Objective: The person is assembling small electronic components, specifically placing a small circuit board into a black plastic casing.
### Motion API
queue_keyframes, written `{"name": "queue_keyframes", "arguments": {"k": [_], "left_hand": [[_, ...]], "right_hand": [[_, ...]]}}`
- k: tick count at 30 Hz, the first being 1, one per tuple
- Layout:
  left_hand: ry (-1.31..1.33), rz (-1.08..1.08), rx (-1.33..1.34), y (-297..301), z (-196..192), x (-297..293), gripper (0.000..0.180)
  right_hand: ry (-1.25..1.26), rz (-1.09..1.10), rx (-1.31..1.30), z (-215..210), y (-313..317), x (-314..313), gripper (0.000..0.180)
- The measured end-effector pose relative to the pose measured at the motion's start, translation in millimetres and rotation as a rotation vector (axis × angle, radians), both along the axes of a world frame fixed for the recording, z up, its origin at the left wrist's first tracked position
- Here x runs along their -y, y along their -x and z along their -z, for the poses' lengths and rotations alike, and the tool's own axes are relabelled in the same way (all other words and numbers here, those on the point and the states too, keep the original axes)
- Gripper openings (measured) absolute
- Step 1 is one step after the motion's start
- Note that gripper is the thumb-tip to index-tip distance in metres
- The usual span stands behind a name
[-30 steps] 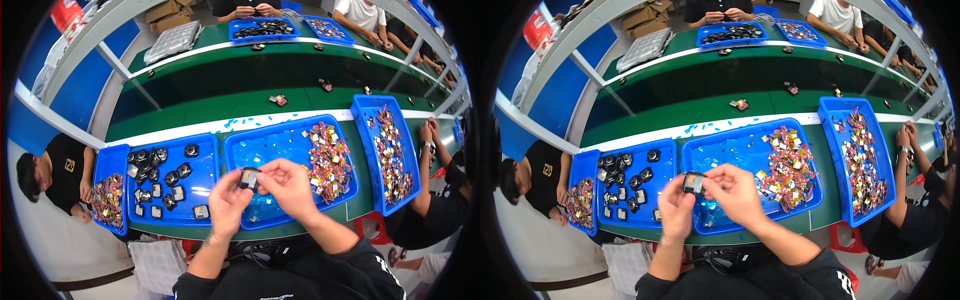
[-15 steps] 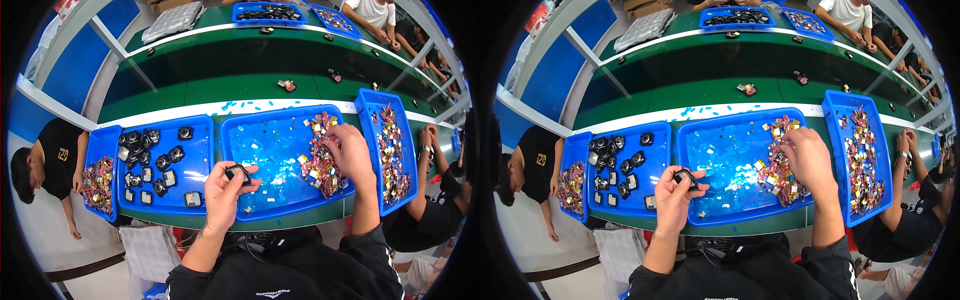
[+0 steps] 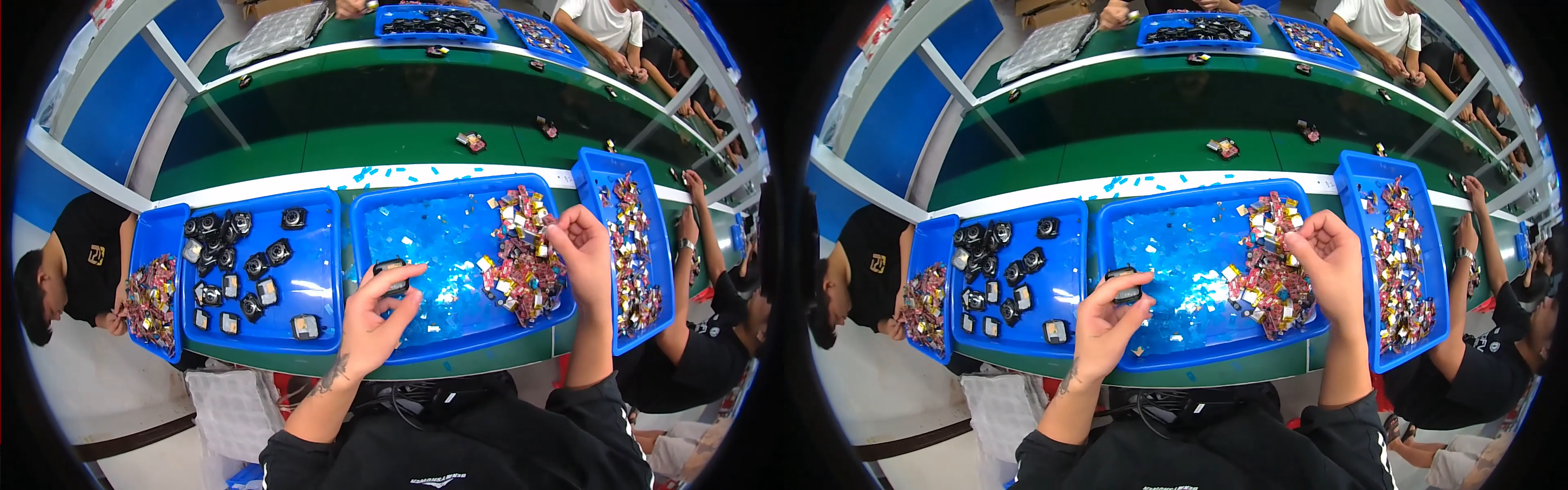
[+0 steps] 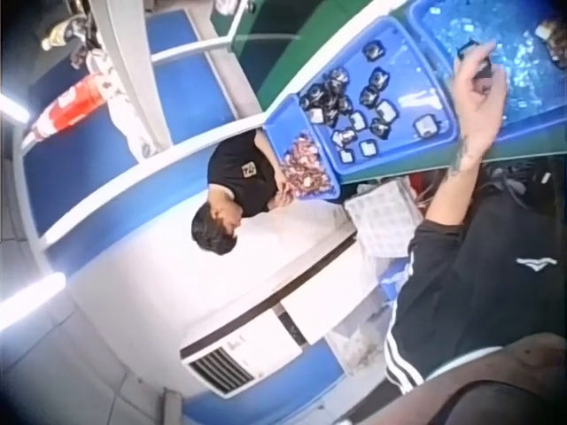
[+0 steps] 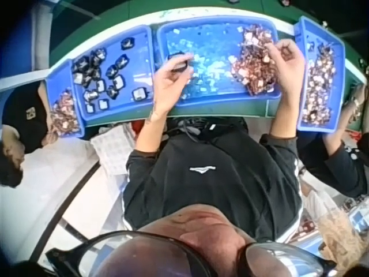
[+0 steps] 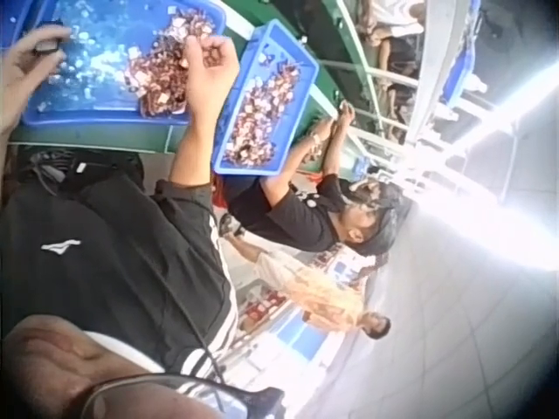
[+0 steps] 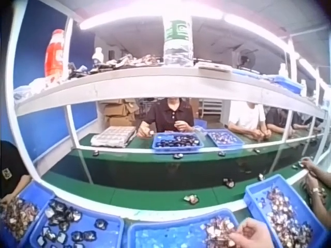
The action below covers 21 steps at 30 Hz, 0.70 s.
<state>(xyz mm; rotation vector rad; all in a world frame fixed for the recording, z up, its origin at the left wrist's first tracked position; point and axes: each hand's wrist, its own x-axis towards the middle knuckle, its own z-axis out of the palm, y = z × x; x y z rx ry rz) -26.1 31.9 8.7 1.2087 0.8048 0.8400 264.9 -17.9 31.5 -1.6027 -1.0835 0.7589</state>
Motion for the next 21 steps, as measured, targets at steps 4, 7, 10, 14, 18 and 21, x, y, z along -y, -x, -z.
{"name": "queue_keyframes", "arguments": {"k": [4, 7, 10, 14, 18, 21], "left_hand": [[-0.427, 0.002, -0.258, -21, -13, 2, 0.038], [-0.39, 0.056, -0.205, -38, -27, 0, 0.033], [-0.091, 0.175, 0.009, -46, -10, -3, 0.026], [0.116, 0.042, 0.132, -41, 0, 6, 0.013], [0.139, 0.005, 0.165, -40, 1, 13, 0.011], [-0.012, 0.052, 0.047, -33, 5, 14, 0.02]], "right_hand": [[-0.101, -0.173, -0.856, 1, 28, 8, 0.011], [-0.056, -0.275, -0.721, -2, 52, 10, 0.008], [-0.009, -0.333, -0.623, 2, 65, 9, 0.005], [-0.024, -0.266, -0.636, -1, 78, 13, 0.011], [-0.047, -0.255, -0.649, 12, 73, 24, 0.017], [-0.033, -0.138, -0.519, 2, 81, 18, 0.014]]}}
